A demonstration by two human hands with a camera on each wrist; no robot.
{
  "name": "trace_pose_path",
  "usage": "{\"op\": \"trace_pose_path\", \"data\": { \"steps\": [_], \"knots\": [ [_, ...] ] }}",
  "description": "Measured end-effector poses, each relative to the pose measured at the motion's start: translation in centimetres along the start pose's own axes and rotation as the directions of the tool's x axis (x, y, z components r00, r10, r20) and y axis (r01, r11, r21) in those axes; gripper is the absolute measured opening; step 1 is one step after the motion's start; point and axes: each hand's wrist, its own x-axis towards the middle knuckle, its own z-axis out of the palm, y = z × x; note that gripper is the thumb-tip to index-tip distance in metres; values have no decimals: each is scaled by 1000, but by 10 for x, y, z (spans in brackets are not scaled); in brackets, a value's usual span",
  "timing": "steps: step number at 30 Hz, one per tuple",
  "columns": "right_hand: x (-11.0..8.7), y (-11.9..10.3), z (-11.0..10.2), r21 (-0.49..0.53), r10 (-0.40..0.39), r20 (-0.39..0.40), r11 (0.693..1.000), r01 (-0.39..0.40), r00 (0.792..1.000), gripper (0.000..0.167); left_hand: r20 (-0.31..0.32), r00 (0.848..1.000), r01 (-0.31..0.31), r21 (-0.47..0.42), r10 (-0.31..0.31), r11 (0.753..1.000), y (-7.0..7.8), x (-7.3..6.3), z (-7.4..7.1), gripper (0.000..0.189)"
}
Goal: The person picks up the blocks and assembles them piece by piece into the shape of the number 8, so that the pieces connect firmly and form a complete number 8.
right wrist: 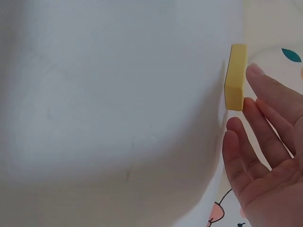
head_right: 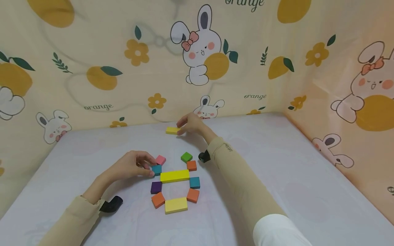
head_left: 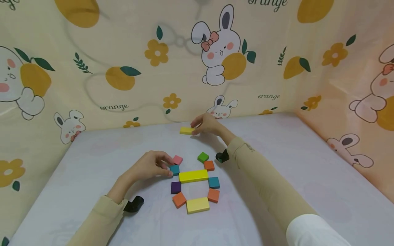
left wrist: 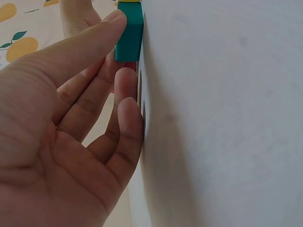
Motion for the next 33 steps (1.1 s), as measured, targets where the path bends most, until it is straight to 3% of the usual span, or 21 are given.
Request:
{"op": "trace_pose_path", "data": {
  "steps": [13,33],
  "knots": [
    [5,2,5,-41,44,-54,998,-46,998,30,0,1000,-8,2,8,1000,-2,0,-1,32],
    [2,-3,6,-174,-25,-96,985,8,995,30,0,1000,14,-4,-14,1000,-2,-1,-1,32]
  ]
}}
